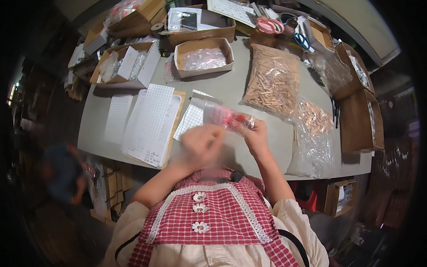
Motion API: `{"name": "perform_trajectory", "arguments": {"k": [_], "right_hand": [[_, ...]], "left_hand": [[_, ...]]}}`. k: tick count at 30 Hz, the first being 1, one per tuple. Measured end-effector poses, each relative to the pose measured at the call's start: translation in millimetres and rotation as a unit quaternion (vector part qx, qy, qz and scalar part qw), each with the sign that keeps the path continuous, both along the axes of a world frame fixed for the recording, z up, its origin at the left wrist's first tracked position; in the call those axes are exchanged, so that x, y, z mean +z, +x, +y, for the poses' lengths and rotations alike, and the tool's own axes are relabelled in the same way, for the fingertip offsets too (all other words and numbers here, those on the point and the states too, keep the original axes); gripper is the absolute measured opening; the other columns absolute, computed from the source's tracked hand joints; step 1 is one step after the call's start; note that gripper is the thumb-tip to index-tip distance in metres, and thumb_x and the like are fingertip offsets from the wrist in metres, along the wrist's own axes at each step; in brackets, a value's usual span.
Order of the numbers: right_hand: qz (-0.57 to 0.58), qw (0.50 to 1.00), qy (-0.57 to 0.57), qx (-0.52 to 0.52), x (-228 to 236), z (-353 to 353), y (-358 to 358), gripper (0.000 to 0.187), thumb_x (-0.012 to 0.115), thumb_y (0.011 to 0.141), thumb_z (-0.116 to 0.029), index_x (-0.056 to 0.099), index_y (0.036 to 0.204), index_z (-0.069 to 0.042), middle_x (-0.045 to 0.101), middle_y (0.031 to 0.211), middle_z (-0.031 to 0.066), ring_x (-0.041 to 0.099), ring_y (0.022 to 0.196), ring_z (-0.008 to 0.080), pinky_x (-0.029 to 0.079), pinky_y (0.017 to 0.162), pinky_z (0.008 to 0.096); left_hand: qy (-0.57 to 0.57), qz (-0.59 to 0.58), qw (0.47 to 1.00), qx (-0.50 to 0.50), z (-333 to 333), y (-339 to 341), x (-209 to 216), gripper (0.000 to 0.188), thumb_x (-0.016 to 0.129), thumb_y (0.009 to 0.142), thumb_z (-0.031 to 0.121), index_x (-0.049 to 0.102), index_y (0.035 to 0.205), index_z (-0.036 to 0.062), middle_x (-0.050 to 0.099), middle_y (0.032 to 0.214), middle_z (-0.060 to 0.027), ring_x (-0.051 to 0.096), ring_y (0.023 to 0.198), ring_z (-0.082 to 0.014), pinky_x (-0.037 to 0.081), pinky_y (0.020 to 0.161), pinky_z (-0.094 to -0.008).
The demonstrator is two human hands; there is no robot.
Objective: The person peels adhesive labels from a sheet and applies them to small plastic pouches on a table. They handle the label sheet and pouches by hand, placing labeled pouches into a cardboard box.
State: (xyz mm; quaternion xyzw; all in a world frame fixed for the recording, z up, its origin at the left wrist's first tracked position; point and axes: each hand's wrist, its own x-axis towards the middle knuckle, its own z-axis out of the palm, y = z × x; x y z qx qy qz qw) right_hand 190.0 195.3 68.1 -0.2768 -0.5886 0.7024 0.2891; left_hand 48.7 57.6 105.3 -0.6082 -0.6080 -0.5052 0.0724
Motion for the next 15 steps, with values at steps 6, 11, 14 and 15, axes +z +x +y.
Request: {"name": "perform_trajectory", "arguments": {"k": [6,11,14,15], "right_hand": [[0.080,0.996,-0.035,0.005,21,-2,6,0.023,0.075,0.091,-0.008,0.076,0.111,0.003,0.074,0.101,0.0058,0.066,0.093,0.0121,0.052,0.084,0.0284],[-0.007,0.996,-0.064,0.060,18,2,6,0.022,0.077,0.089,-0.015,0.076,0.105,0.001,0.073,0.098,0.0034,0.064,0.089,0.0116,0.049,0.081,0.0281],[-0.022,0.991,-0.078,0.106,27,-1,6,0.025,0.077,0.089,-0.014,0.075,0.109,0.002,0.073,0.100,0.0043,0.065,0.093,0.0130,0.051,0.085,0.0293],[-0.013,0.988,-0.102,0.112,35,-6,2,0.028,0.077,0.089,-0.014,0.074,0.111,0.002,0.073,0.102,0.0050,0.066,0.095,0.0138,0.051,0.087,0.0299]], "left_hand": [[-0.160,-0.308,0.937,0.043,5,-37,1,0.024,0.076,0.093,0.013,0.065,0.109,-0.0015,0.071,0.092,-0.0047,0.068,0.081,-0.0130,0.054,0.073,-0.0279],[-0.188,-0.491,0.847,-0.075,0,-27,27,0.023,0.077,0.093,0.012,0.065,0.108,-0.0010,0.069,0.091,-0.0012,0.063,0.080,-0.0047,0.051,0.069,-0.0223],[-0.230,-0.389,0.892,-0.035,-7,-26,9,0.019,0.077,0.092,0.010,0.067,0.103,-0.0008,0.068,0.088,-0.0009,0.061,0.077,-0.0051,0.049,0.068,-0.0224],[-0.212,-0.365,0.906,-0.042,-7,-22,12,0.019,0.078,0.091,0.010,0.067,0.102,-0.0007,0.068,0.087,-0.0008,0.061,0.077,-0.0052,0.049,0.067,-0.0224]]}}
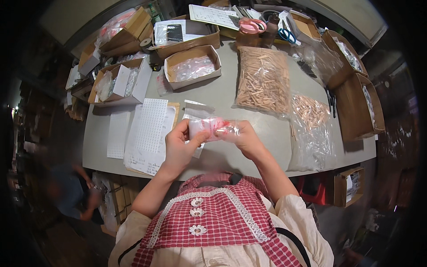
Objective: The person peels adhesive labels from a sheet and applies them to small plastic pouches on a table. They handle the label sheet and pouches by hand, placing labeled pouches into a cardboard box.
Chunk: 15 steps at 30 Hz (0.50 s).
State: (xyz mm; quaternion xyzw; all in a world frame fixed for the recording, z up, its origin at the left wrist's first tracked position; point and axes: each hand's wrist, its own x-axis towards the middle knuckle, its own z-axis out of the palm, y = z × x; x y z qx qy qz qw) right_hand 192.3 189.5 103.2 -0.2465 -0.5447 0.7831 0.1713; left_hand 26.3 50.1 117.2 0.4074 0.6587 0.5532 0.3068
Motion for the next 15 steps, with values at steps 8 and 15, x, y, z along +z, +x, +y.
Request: {"name": "perform_trajectory", "arguments": {"k": [8,15], "right_hand": [[0.089,0.984,-0.157,0.003,-5,-2,0,0.042,0.078,0.085,-0.009,0.067,0.122,0.007,0.071,0.115,0.0118,0.068,0.103,0.0191,0.052,0.096,0.0339],[0.091,0.994,-0.043,0.040,-6,4,4,0.044,0.082,0.083,-0.015,0.070,0.121,0.004,0.069,0.123,0.0090,0.066,0.108,0.0193,0.050,0.098,0.0351]], "left_hand": [[0.049,-0.088,0.995,-0.013,-1,6,5,0.016,0.077,0.092,0.008,0.066,0.100,-0.0008,0.070,0.087,-0.0035,0.064,0.075,-0.0070,0.051,0.065,-0.0220],[0.045,-0.168,0.985,-0.012,-2,12,10,0.013,0.073,0.095,0.007,0.064,0.100,-0.0004,0.072,0.087,-0.0053,0.068,0.076,-0.0084,0.053,0.061,-0.0221]]}}
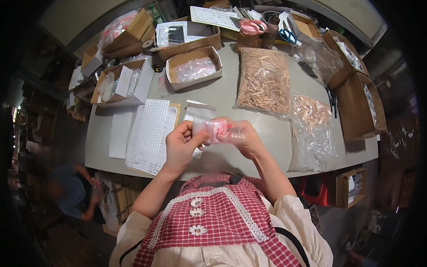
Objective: The person peels adhesive labels from a sheet and applies them to small plastic pouches on a table. They handle the label sheet and pouches by hand, placing labeled pouches into a cardboard box.
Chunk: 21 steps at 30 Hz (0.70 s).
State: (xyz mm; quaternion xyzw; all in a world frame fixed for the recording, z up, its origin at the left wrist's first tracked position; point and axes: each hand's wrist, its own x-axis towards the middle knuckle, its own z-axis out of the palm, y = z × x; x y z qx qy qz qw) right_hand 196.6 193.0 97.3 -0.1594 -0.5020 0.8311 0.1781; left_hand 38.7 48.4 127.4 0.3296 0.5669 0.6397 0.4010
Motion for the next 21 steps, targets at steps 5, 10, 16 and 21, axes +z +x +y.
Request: {"name": "perform_trajectory", "arguments": {"k": [5,10,16,21], "right_hand": [[-0.021,1.000,0.021,0.010,1,7,-4,0.053,0.084,0.081,-0.023,0.069,0.125,0.002,0.068,0.125,0.0085,0.064,0.111,0.0182,0.047,0.102,0.0348],[-0.014,0.995,-0.078,-0.059,-18,-1,-7,0.059,0.083,0.081,-0.025,0.066,0.128,0.005,0.068,0.127,0.0080,0.062,0.115,0.0185,0.043,0.106,0.0353],[0.018,0.990,-0.128,-0.053,-36,-1,-13,0.057,0.082,0.082,-0.023,0.065,0.127,0.007,0.067,0.127,0.0089,0.062,0.116,0.0193,0.042,0.108,0.0355],[0.027,0.983,-0.173,-0.057,-44,3,-22,0.054,0.079,0.085,-0.021,0.064,0.129,0.006,0.067,0.126,0.0089,0.062,0.115,0.0183,0.042,0.108,0.0354]], "left_hand": [[-0.065,0.060,0.996,-0.031,4,-5,3,0.014,0.073,0.095,0.009,0.064,0.099,-0.0013,0.072,0.085,-0.0056,0.069,0.074,-0.0095,0.052,0.058,-0.0217],[-0.097,-0.028,0.992,-0.075,2,-19,-5,0.014,0.072,0.096,0.008,0.064,0.101,-0.0031,0.073,0.087,-0.0089,0.071,0.074,-0.0126,0.054,0.060,-0.0232],[-0.053,-0.081,0.993,-0.067,-11,-32,-8,0.014,0.069,0.095,0.003,0.064,0.105,-0.0056,0.072,0.087,-0.0122,0.073,0.075,-0.0170,0.058,0.062,-0.0267],[-0.055,-0.100,0.992,-0.046,-15,-50,-8,0.011,0.069,0.094,0.002,0.066,0.103,-0.0048,0.072,0.085,-0.0123,0.072,0.072,-0.0168,0.058,0.062,-0.0282]]}}
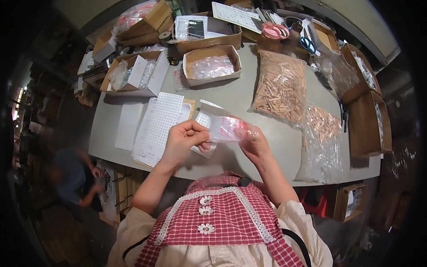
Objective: The person peels adhesive labels from a sheet and applies them to small plastic pouches on a table. They handle the label sheet and pouches by hand, placing labeled pouches into a cardboard box.
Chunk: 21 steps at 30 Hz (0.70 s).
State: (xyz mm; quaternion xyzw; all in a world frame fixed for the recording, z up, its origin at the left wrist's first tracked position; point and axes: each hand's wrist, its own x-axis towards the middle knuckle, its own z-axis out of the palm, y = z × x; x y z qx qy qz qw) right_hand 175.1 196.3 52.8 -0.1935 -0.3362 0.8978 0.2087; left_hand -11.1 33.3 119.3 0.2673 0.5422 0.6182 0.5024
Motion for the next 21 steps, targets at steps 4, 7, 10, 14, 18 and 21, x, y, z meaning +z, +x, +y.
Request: {"name": "perform_trajectory", "arguments": {"k": [4,7,10,14,18,21], "right_hand": [[-0.012,0.999,-0.027,-0.025,15,-2,-14,0.050,0.077,0.085,-0.017,0.065,0.128,0.006,0.069,0.121,0.0083,0.063,0.113,0.0179,0.044,0.106,0.0350],[-0.029,0.999,-0.012,-0.016,8,1,-21,0.046,0.075,0.084,-0.014,0.066,0.125,0.005,0.070,0.118,0.0082,0.064,0.111,0.0179,0.044,0.105,0.0350],[-0.036,0.998,-0.048,-0.025,-21,18,-17,0.042,0.076,0.082,-0.015,0.068,0.119,0.003,0.070,0.117,0.0081,0.064,0.110,0.0187,0.045,0.105,0.0361],[-0.082,0.989,-0.071,-0.097,-37,48,-14,0.050,0.079,0.080,-0.018,0.061,0.125,-0.001,0.069,0.117,0.0075,0.064,0.112,0.0230,0.046,0.107,0.0386],[-0.112,0.988,-0.039,-0.101,-30,52,-25,0.052,0.078,0.084,-0.024,0.060,0.128,-0.002,0.068,0.119,0.0077,0.064,0.112,0.0225,0.047,0.106,0.0383],[-0.125,0.985,-0.051,-0.107,-33,52,-27,0.057,0.073,0.087,-0.025,0.055,0.134,0.001,0.065,0.125,0.0126,0.066,0.112,0.0271,0.056,0.096,0.0369]], "left_hand": [[0.038,0.044,0.997,0.047,-3,-17,-4,0.007,0.069,0.095,0.002,0.066,0.099,-0.0035,0.072,0.084,-0.0120,0.069,0.068,-0.0142,0.057,0.064,-0.0264],[0.065,0.113,0.988,0.084,-5,-29,-8,0.007,0.069,0.095,0.003,0.065,0.097,-0.0023,0.070,0.084,-0.0096,0.066,0.071,-0.0114,0.055,0.064,-0.0245],[0.101,0.164,0.972,0.136,-4,-54,-16,0.008,0.069,0.096,0.004,0.065,0.099,-0.0020,0.069,0.085,-0.0085,0.064,0.072,-0.0100,0.053,0.064,-0.0227],[0.079,0.195,0.951,0.225,4,-116,-33,0.009,0.067,0.097,0.005,0.064,0.101,-0.0025,0.070,0.088,-0.0098,0.062,0.070,-0.0097,0.052,0.066,-0.0215],[0.034,0.137,0.947,0.289,35,-181,-68,0.014,0.064,0.099,0.008,0.063,0.106,-0.0045,0.071,0.096,-0.0133,0.066,0.077,-0.0133,0.054,0.071,-0.0248],[0.031,0.027,0.948,0.315,53,-215,-95,0.024,0.065,0.099,0.013,0.062,0.115,-0.0049,0.069,0.113,-0.0167,0.069,0.095,-0.0177,0.055,0.076,-0.0305]]}}
